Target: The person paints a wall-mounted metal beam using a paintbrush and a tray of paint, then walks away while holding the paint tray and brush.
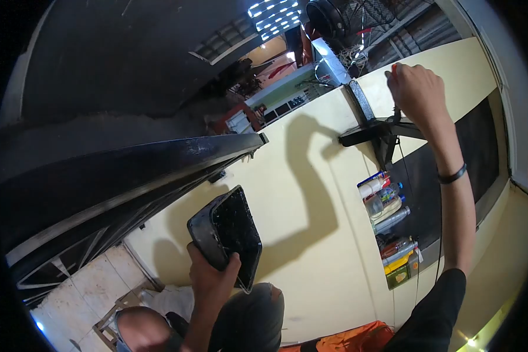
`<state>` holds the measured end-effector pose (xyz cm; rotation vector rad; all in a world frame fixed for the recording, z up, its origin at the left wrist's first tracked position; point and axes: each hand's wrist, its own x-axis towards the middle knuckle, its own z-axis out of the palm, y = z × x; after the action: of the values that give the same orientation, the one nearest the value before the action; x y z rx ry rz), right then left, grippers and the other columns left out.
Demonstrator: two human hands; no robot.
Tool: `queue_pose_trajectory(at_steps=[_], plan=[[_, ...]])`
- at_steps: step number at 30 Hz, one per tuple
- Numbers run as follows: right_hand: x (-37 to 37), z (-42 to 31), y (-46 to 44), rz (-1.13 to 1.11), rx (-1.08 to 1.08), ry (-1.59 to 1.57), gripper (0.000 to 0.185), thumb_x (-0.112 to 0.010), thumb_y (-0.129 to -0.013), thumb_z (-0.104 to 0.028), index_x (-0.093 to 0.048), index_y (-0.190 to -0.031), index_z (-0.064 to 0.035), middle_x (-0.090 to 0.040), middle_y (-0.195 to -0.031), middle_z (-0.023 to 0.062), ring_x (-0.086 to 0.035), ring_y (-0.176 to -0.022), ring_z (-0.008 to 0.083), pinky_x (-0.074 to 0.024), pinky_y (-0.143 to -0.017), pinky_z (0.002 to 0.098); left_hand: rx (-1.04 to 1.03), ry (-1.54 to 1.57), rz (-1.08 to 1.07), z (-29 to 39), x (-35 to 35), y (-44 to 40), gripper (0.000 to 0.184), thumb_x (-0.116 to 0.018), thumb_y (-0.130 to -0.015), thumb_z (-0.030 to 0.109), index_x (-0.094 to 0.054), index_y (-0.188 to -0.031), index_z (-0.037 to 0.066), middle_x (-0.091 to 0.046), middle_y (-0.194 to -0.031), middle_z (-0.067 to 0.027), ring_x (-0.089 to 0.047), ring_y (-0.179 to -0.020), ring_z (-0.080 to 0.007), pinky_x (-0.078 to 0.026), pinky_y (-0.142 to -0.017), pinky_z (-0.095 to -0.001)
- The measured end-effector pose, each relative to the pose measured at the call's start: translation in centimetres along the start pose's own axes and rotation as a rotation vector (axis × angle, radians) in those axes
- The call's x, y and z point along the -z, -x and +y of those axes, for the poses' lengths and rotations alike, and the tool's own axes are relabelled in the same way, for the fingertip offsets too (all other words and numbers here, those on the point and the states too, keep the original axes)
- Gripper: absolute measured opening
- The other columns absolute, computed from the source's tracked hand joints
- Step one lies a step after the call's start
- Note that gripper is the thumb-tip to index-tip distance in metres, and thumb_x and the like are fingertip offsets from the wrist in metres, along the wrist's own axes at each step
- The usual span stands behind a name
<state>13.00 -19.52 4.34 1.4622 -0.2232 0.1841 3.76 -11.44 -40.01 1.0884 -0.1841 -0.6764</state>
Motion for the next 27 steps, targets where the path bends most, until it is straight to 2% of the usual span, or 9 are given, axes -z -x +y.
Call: queue_pose_trajectory(at_steps=[2, 8, 10, 11, 15, 18, 24, 25, 27], plan=[[1.4, 1.0, 0.2, 0.013, 0.022, 0.077, 0.027, -0.055, -0.091, -0.025, -0.067, -0.078, -0.006, -0.066, -0.072, 0.0185, -0.066, -0.071, 0.039, -0.0511, -0.061, 0.0503, -0.106, 0.032, 0.009, 0.1, 0.1, -0.1, 0.063, -0.079, -0.074, 0.02, -0.037, -0.117, -0.001, -0.066, -0.096, -0.0245, -0.068, -0.088, -0.0415, -0.054, -0.077, -0.0472], [8.3, 3.4, 1.3, 0.116, 0.1, 0.105, 0.024, -0.061, -0.092, -0.023, -0.065, -0.085, -0.0008, -0.065, -0.075, 0.02, -0.065, -0.067, 0.038, -0.0503, -0.06, 0.0463, -0.031, 0.099, -0.018, 0.3, -0.1, -0.1, 0.061, -0.078, -0.076, 0.018, -0.037, -0.117, -0.001, -0.067, -0.096, -0.0227, -0.069, -0.087, -0.038, -0.054, -0.078, -0.0456], [9.9, 2.5, 1.3, 0.132, -0.113, 0.073, 0.028, -0.058, -0.094, -0.025, -0.066, -0.082, -0.002, -0.065, -0.072, 0.0192, -0.065, -0.067, 0.037, -0.0501, -0.061, 0.0464, -0.041, 0.101, -0.021, 0.1, -0.2, 0.0, 0.06, -0.078, -0.076, 0.018, -0.037, -0.116, -0.001, -0.067, -0.097, -0.0223, -0.069, -0.087, -0.037, -0.054, -0.078, -0.0449], [10.7, 2.5, 0.9, 0.089, -0.079, 0.077, 0.031, -0.056, -0.096, -0.027, -0.068, -0.081, -0.0027, -0.065, -0.072, 0.019, -0.065, -0.068, 0.0366, -0.0502, -0.061, 0.0468, -0.055, 0.103, -0.022, 0.1, -0.3, 0.1, 0.059, -0.077, -0.076, 0.018, -0.037, -0.116, -0.001, -0.067, -0.097, -0.0219, -0.069, -0.086, -0.0359, -0.054, -0.078, -0.0443], [5.8, 1.7, 0.8, 0.122, 0.078, -0.039, 0.029, -0.057, -0.094, -0.026, -0.068, -0.081, -0.0029, -0.066, -0.075, 0.0195, -0.064, -0.073, 0.0383, -0.0508, -0.065, 0.0473, -0.073, 0.119, -0.022, 0.1, -0.3, 0.3, 0.057, -0.077, -0.076, 0.017, -0.038, -0.115, -0.001, -0.067, -0.097, -0.0209, -0.069, -0.086, -0.0345, -0.054, -0.078, -0.0434], [4.3, 0.5, 1.8, 0.027, 0.027, -0.077, 0.025, -0.058, -0.092, -0.024, -0.067, -0.082, -0.0031, -0.065, -0.074, 0.0197, -0.064, -0.075, 0.0401, -0.0503, -0.067, 0.0503, -0.05, 0.097, 0.003, 0.2, -0.3, 0.4, 0.056, -0.077, -0.076, 0.017, -0.04, -0.114, -0.001, -0.067, -0.096, -0.0199, -0.069, -0.086, -0.0338, -0.054, -0.077, -0.0431], [9.1, 1.2, 3.4, 0.115, 0.004, -0.098, 0.023, -0.057, -0.093, -0.021, -0.064, -0.084, -0.0013, -0.063, -0.069, 0.0193, -0.063, -0.067, 0.0385, -0.0491, -0.06, 0.0459, -0.052, 0.109, -0.01, -0.6, -0.7, 0.1, 0.054, -0.077, -0.077, 0.017, -0.04, -0.113, 0.0, -0.067, -0.098, -0.0205, -0.069, -0.087, -0.0344, -0.054, -0.078, -0.0436], [9.8, 1.1, 3.6, 0.102, -0.055, -0.075, 0.027, -0.059, -0.095, -0.026, -0.065, -0.084, -0.0025, -0.062, -0.065, 0.0154, -0.063, -0.063, 0.0317, -0.0468, -0.058, 0.0427, -0.034, 0.106, -0.014, -0.5, -0.8, 0.1, 0.054, -0.077, -0.077, 0.017, -0.04, -0.113, -0.001, -0.067, -0.098, -0.0208, -0.069, -0.088, -0.0344, -0.054, -0.078, -0.0436], [9.3, 1.1, 3.5, 0.161, 0.014, -0.052, 0.028, -0.059, -0.096, -0.028, -0.065, -0.085, -0.003, -0.062, -0.064, 0.014, -0.063, -0.061, 0.0306, -0.0456, -0.057, 0.0415, -0.013, 0.104, -0.019, -0.2, -0.8, 0.1, 0.054, -0.077, -0.077, 0.017, -0.04, -0.113, -0.001, -0.067, -0.098, -0.0211, -0.069, -0.088, -0.0344, -0.054, -0.079, -0.0437]])
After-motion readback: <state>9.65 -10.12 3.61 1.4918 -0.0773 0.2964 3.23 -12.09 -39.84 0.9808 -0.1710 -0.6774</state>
